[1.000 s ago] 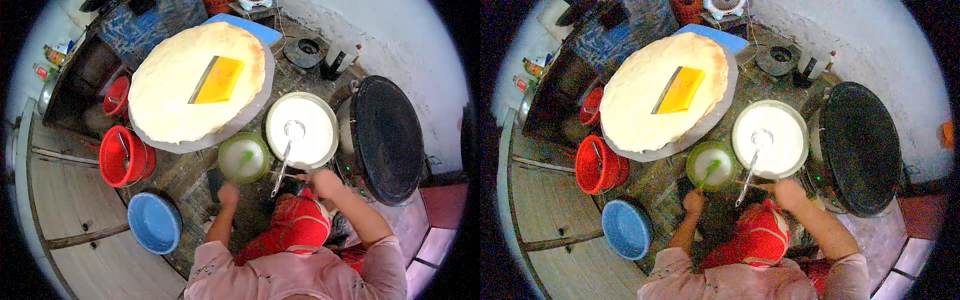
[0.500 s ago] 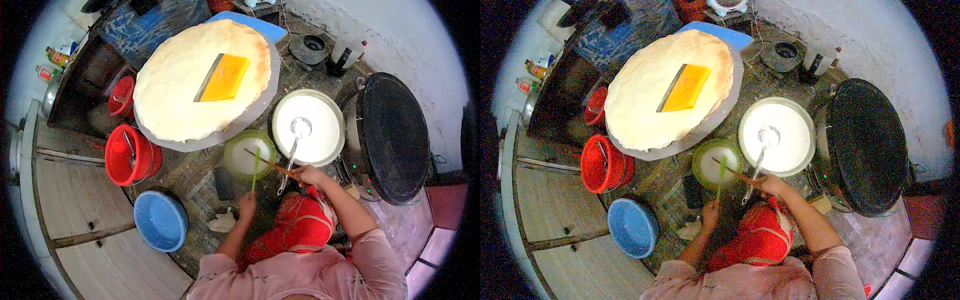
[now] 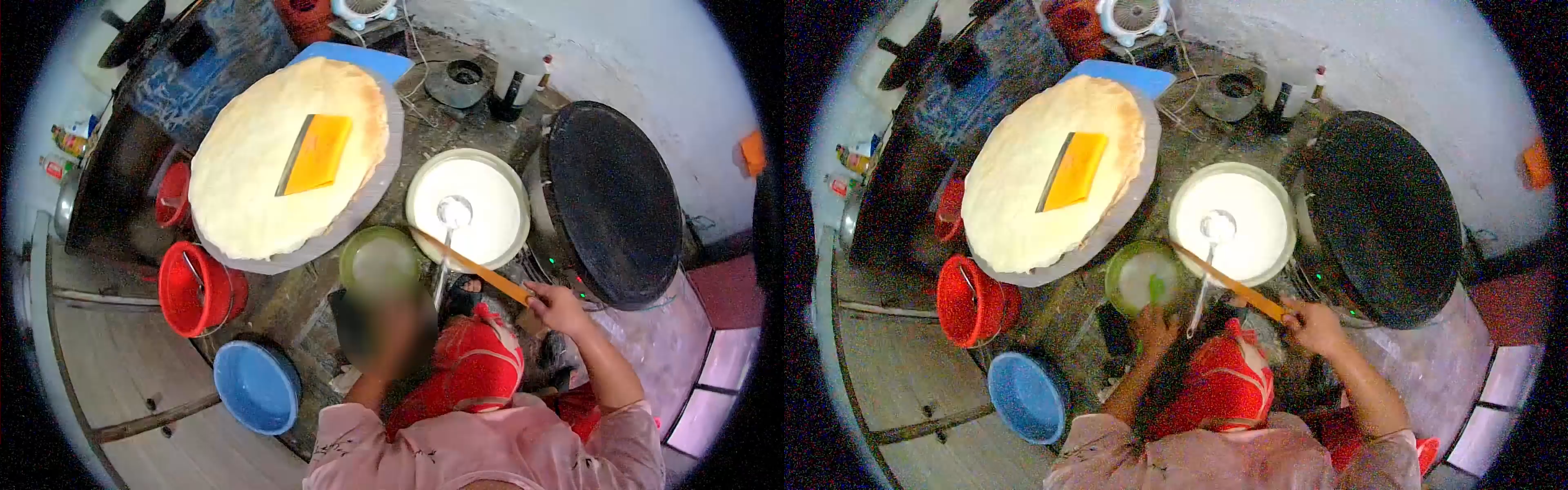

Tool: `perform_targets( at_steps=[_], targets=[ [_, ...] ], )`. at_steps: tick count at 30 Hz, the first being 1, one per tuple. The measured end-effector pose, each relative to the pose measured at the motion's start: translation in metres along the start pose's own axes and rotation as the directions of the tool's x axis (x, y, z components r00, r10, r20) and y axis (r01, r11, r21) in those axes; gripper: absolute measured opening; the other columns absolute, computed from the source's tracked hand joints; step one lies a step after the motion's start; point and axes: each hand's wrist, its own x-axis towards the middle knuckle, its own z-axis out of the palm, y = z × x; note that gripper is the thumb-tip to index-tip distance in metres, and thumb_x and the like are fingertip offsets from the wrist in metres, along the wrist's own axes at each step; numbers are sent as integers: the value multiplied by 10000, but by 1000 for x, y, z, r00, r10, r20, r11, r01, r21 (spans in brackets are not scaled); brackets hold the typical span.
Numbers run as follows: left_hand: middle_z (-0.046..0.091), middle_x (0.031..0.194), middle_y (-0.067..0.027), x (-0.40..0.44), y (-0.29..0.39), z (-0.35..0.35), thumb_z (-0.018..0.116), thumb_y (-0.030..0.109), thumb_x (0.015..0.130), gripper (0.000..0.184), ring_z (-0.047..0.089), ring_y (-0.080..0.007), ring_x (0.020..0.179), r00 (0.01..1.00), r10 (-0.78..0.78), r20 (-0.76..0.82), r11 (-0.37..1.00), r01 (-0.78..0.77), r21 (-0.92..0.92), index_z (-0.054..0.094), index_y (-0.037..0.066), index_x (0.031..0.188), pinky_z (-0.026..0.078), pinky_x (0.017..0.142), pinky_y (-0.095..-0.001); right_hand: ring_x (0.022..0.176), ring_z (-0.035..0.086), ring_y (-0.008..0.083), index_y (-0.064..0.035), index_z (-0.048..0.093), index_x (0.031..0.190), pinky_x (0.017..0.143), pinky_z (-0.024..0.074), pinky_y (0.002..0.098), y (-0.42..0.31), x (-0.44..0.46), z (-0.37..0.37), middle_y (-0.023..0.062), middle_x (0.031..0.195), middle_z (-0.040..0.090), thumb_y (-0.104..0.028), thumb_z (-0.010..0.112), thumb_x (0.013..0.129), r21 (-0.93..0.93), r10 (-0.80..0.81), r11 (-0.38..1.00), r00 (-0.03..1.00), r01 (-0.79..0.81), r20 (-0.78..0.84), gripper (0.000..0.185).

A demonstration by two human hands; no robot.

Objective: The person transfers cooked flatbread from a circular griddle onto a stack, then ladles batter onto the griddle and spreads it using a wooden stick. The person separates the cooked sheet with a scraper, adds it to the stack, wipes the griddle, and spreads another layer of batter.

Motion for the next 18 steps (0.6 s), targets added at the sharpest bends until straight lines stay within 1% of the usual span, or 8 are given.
perform_targets(
  at_steps=[5, 8, 10, 11, 12, 14, 16, 18],
  targets=[
    [580, 820, -125, 18, 76, 45, 456, 403, 875, 424, 595, -259, 694, 849, -122, 514, 889, 324, -325, 537, 19, 1034, 508, 634, -381, 517, 501, 89, -23, 537, 1150, 470, 417, 231, 14, -60, -23, 23, 644, 552, -167, 520, 886, 615, 226, 755, 971, -226, 78, 301],
    [571, 720, -80, 18, 116, 65, 442, 352, 893, 374, 608, -262, 713, 808, 26, 589, 857, 286, -430, 536, 7, 999, 523, 638, -400, 497, 487, 77, -20, 532, 1142, 454, 403, 211, 30, -94, -32, 12, 627, 538, -169, 515, 891, 775, 293, 582, 952, -249, 86, 292],
    [536, 673, -65, 28, 124, 84, 452, 344, 893, 366, 571, -241, 589, 924, -92, 371, 692, 327, -644, 536, -1, 982, 494, 538, -376, 511, 491, 74, -16, 523, 1142, 456, 402, 205, 34, -114, -36, 5, 636, 536, -159, 510, 891, 811, 329, 537, 943, -233, 53, 289],
    [513, 638, -54, 45, 125, 80, 472, 296, 890, 312, 484, -196, 486, 778, -235, 582, 422, 621, -660, 547, -3, 938, 433, 467, -314, 535, 503, 76, -20, 529, 1134, 463, 409, 207, 36, -122, -37, 7, 656, 543, -145, 502, 893, 831, 351, 506, 935, -230, 45, 273],
    [513, 638, -54, 45, 126, 75, 472, 296, 890, 312, 484, -196, 486, 776, -239, 584, 438, 623, -648, 547, -3, 938, 433, 467, -314, 535, 503, 76, -20, 529, 1134, 463, 409, 207, 40, -128, -36, 7, 656, 543, -145, 502, 893, 840, 357, 495, 933, -221, 35, 273],
    [485, 603, -37, 41, 124, 72, 479, 236, 885, 248, 407, -158, 452, 948, -42, 315, 940, 144, -308, 551, 0, 858, 366, 437, -260, 518, 508, 76, -1, 539, 1086, 473, 419, 209, 51, -138, -31, 8, 648, 552, -142, 504, 894, 878, 356, 450, 934, -161, -12, 240],
    [477, 585, -26, -24, 159, 90, 462, 214, 890, 249, 427, -156, 453, 997, -56, 50, 992, 61, -108, 556, -2, 808, 364, 431, -253, 522, 521, 87, -9, 517, 1072, 485, 436, 217, 60, -142, -26, 23, 654, 561, -133, 490, 898, 914, 375, 384, 927, -129, -27, 215],
    [524, 599, -68, -66, 178, 96, 470, 234, 885, 264, 469, -173, 477, 878, 478, 21, 742, -416, 525, 558, -8, 824, 400, 454, -286, 562, 537, 110, -27, 468, 1068, 507, 462, 242, 65, -146, -25, 43, 712, 571, -119, 477, 901, 942, 304, 313, 953, -118, 18, 191]
  ],
)
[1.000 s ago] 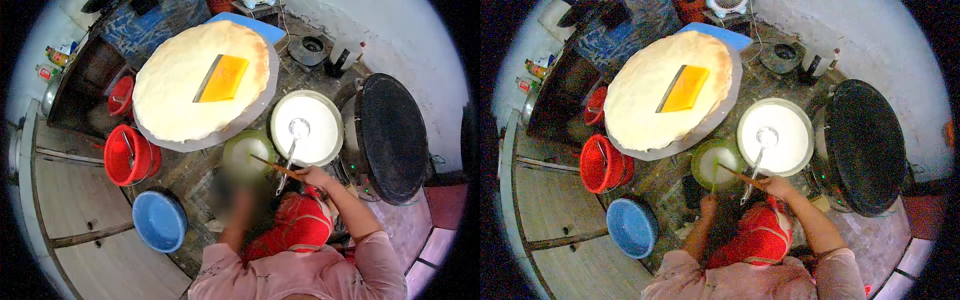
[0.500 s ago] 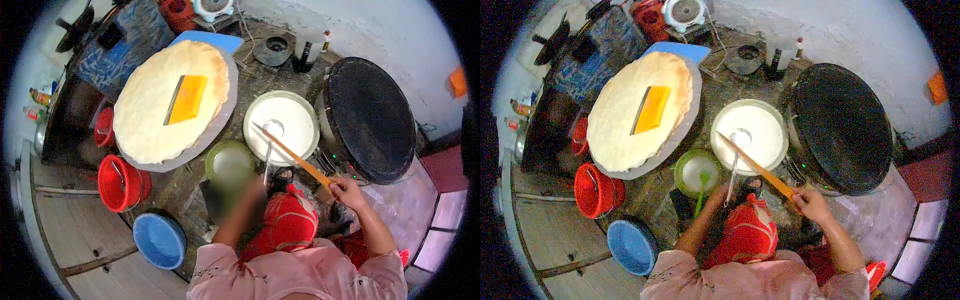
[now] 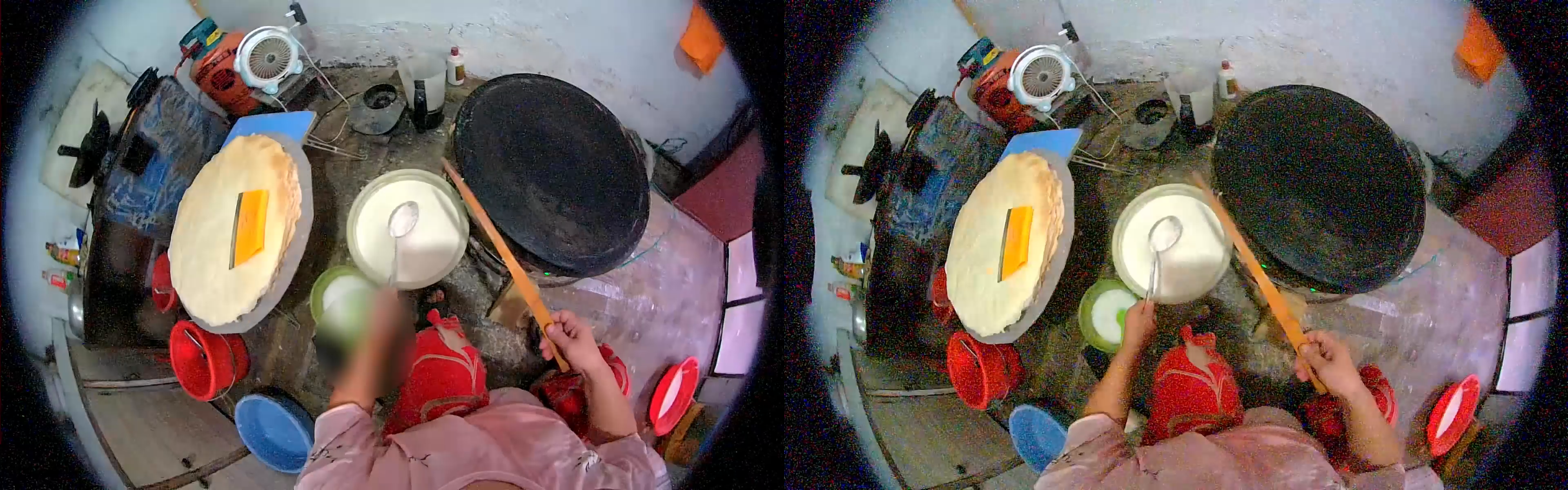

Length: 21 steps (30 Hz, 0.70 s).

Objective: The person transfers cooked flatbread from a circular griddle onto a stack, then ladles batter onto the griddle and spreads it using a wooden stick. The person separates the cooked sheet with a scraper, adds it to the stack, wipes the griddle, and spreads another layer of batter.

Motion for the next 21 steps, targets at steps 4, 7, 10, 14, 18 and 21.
perform_targets(
  at_steps=[4, 7, 10, 14, 18, 21],
  targets=[
    [613, 799, -200, -4, -11, 14, 452, 244, 872, 245, 603, -333, 714, 999, -2, 45, 796, -26, 605, 584, 40, 894, 471, 644, -433, 521, 533, 110, -35, 454, 987, 481, 451, 237, -6, -1, 5, 75, 726, 597, -126, 460, 909, -87, -62, 994, 998, 62, 7, 121],
    [615, 798, -206, 30, -16, -9, 474, 197, 818, 228, 595, -371, 758, 994, -46, 98, 742, -32, 669, 599, 35, 921, 464, 682, -476, 521, 524, 92, -33, 457, 986, 470, 437, 221, 17, 8, -10, 59, 726, 596, -121, 466, 906, -199, -132, 971, 991, 130, 3, 119],
    [597, 758, -237, 47, -60, 16, 491, 201, 812, 257, 573, -417, 737, 995, -62, -77, 827, 94, 555, 604, -29, 793, 461, 676, -466, 532, 519, 81, -31, 461, 983, 465, 423, 212, 22, 4, -16, 50, 736, 593, -96, 472, 899, -287, -194, 941, 981, 181, -18, 107],
    [592, 738, -234, 32, -33, 2, 498, 223, 839, 269, 569, -412, 706, 996, 77, 47, 852, -90, 516, 617, -11, 779, 456, 648, -442, 618, 503, 75, -32, 497, 946, 539, 414, 225, 3, -3, -12, 27, 752, 585, -43, 525, 860, -202, -187, 965, 979, 168, -81, 91],
    [594, 724, -223, 19, -25, -9, 520, 203, 838, 241, 574, -367, 649, 994, -13, -113, 906, 60, 420, 615, -17, 813, 455, 610, -395, 609, 523, 85, -19, 493, 961, 526, 429, 222, 0, -8, -18, 42, 752, 593, -32, 514, 862, -81, -84, 994, 994, 78, -69, 102],
    [575, 803, -260, 29, -25, 7, 499, 219, 830, 251, 543, -419, 836, 994, -87, 71, 869, 41, 492, 617, -3, 825, 443, 733, -430, 594, 522, 83, -19, 489, 960, 508, 427, 218, 10, -4, -21, 43, 750, 594, -34, 515, 861, -186, -179, 970, 978, 157, -105, 103]
  ],
)
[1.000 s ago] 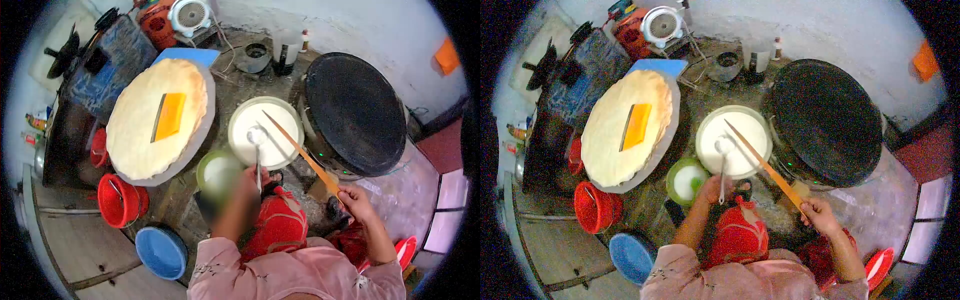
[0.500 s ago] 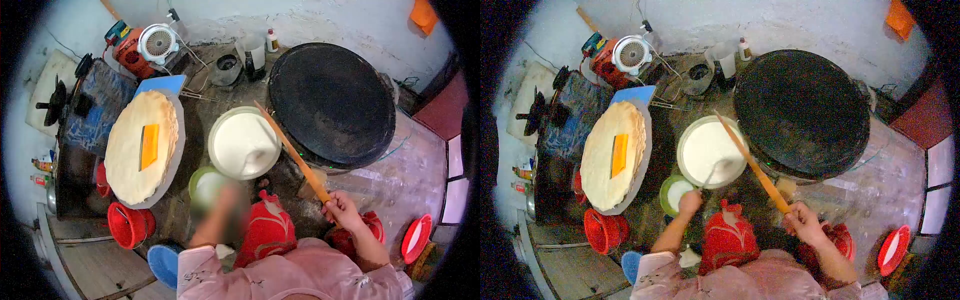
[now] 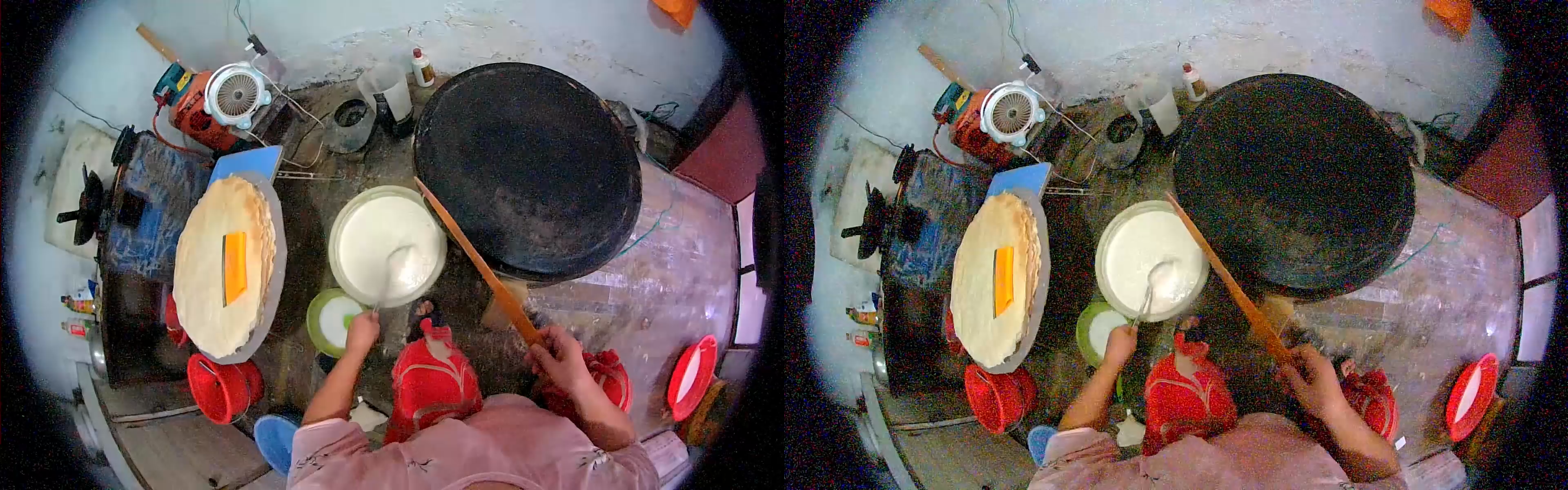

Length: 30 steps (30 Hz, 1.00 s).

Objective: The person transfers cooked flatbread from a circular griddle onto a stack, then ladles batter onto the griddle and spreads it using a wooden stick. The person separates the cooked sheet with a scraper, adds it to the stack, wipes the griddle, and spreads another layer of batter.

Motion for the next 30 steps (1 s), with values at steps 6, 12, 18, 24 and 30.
perform_targets(
  at_steps=[6, 12, 18, 24, 30],
  targets=[
    [593, 874, -236, 29, 60, -20, 474, 151, 791, 219, 556, -392, 859, 994, -62, -89, 998, 58, -40, 606, 37, 924, 444, 749, -440, 592, 517, 78, -19, 485, 958, 507, 428, 216, -12, -1, 1, 47, 744, 590, -36, 532, 853, 91, 87, 992, 995, -91, 50, 117],
    [597, 854, -236, 0, 6, -33, 458, 236, 826, 269, 563, -411, 831, 998, -32, -57, 999, 33, 21, 621, 23, 846, 449, 737, -473, 595, 515, 81, -19, 484, 971, 512, 434, 213, -18, -5, -4, 46, 761, 585, -30, 535, 850, 93, 83, 992, 995, -89, 59, 132],
    [544, 618, -137, 15, -12, 40, 447, 208, 854, 265, 493, -261, 502, 929, -174, 327, 780, 333, -530, 579, -22, 856, 398, 450, -358, 614, 525, 83, -22, 487, 984, 529, 439, 219, -1, -2, -6, 39, 768, 584, -21, 532, 845, 51, 5, 999, 1000, -7, 24, 146],
    [435, 556, -32, -21, 44, -56, 428, 205, 886, 229, 339, -93, 406, 871, -49, 489, 221, 487, -845, 531, 8, 939, 248, 337, -224, 642, 537, 96, -17, 487, 979, 552, 438, 225, -8, -5, -9, 43, 756, 599, -26, 538, 841, 62, 51, 997, 999, -51, 15, 147],
    [593, 712, -240, -24, 43, -45, 454, 156, 828, 203, 583, -408, 691, 993, 96, -63, 946, -71, 316, 574, -5, 796, 465, 646, -486, 584, 523, 96, -23, 475, 963, 512, 424, 228, 7, -2, -11, 49, 734, 596, -29, 529, 847, -18, -19, 1000, 1000, 19, -6, 128]
  ],
)
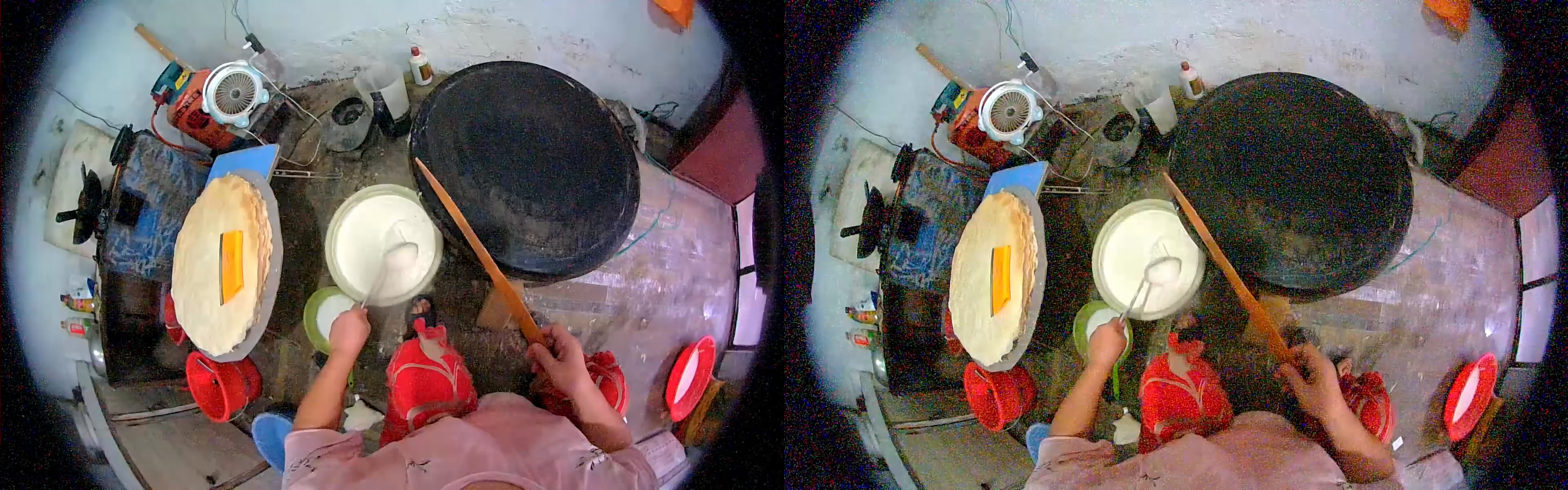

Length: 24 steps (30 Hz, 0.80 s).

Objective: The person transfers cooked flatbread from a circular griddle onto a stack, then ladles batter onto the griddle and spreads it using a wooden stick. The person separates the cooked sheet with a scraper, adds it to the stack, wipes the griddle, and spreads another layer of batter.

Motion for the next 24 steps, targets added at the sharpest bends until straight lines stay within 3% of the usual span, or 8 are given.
perform_targets(
  at_steps=[3, 7, 13, 15, 16, 18, 19, 24],
  targets=[
    [592, 716, -239, 19, 3, 13, 448, 220, 853, 241, 583, -411, 692, 988, 3, -153, 993, -21, -118, 568, 12, 864, 466, 616, -483, 568, 518, 94, -19, 474, 961, 501, 419, 227, -14, 0, 5, 48, 727, 586, -30, 533, 845, 6, 16, 1000, 1000, -16, -3, 130],
    [603, 751, -234, 18, 3, 29, 471, 190, 828, 223, 591, -393, 718, 998, -21, 56, 1000, 22, -11, 603, 12, 855, 471, 651, -471, 599, 524, 89, -10, 484, 968, 523, 423, 219, -9, 3, 10, 44, 726, 581, -39, 554, 835, 9, 23, 1000, 1000, -23, 9, 154],
    [614, 807, -216, 2, -28, 28, 470, 143, 756, 220, 590, -380, 788, 972, -231, -49, 955, 217, -200, 624, 5, 831, 460, 704, -469, 545, 524, 87, -24, 452, 993, 471, 422, 215, -11, 3, 11, 68, 734, 583, -22, 508, 857, -14, -9, 1000, 998, 10, 62, 147],
    [611, 795, -228, 27, -52, 105, 501, 135, 728, 194, 608, -349, 709, 1000, 18, -6, 991, -19, -134, 604, -8, 648, 481, 616, -435, 545, 525, 87, -22, 450, 991, 473, 421, 213, -19, 3, 12, 70, 735, 585, -25, 506, 859, 62, 95, 993, 993, -99, 68, 143],
    [569, 689, -184, 43, -62, 137, 483, 161, 794, 206, 557, -302, 595, 978, 21, 208, 942, 50, -331, 581, -4, 722, 438, 515, -401, 546, 523, 88, -21, 451, 987, 477, 422, 216, -16, 3, 12, 72, 735, 585, -24, 500, 861, 2, 50, 999, 997, -50, 59, 136],
    [487, 577, -105, 43, -41, 117, 456, 203, 873, 225, 436, -197, 451, 816, 40, 576, 486, 488, -725, 538, 1, 815, 344, 388, -316, 546, 520, 90, -20, 451, 984, 482, 423, 218, -9, 5, 8, 73, 734, 586, -23, 495, 864, -69, 5, 998, 999, -2, 41, 128],
    [446, 571, -69, 35, -15, 72, 447, 217, 886, 232, 364, -139, 421, 690, 105, 716, -8, 721, -693, 517, 2, 835, 292, 362, -265, 546, 519, 93, -23, 453, 977, 486, 425, 224, -3, 7, 8, 76, 738, 589, -42, 478, 878, -66, -18, 998, 999, 21, 47, 103],
    [419, 639, -17, 12, -21, 22, 397, 288, 922, 343, 317, -76, 420, 627, 315, 712, -268, 779, -567, 498, -13, 1052, 261, 369, -203, 541, 514, 105, -31, 461, 955, 495, 433, 246, -21, 2, 10, 80, 741, 592, -121, 423, 923, 89, 58, 994, 998, -60, 18, 103]
  ],
)
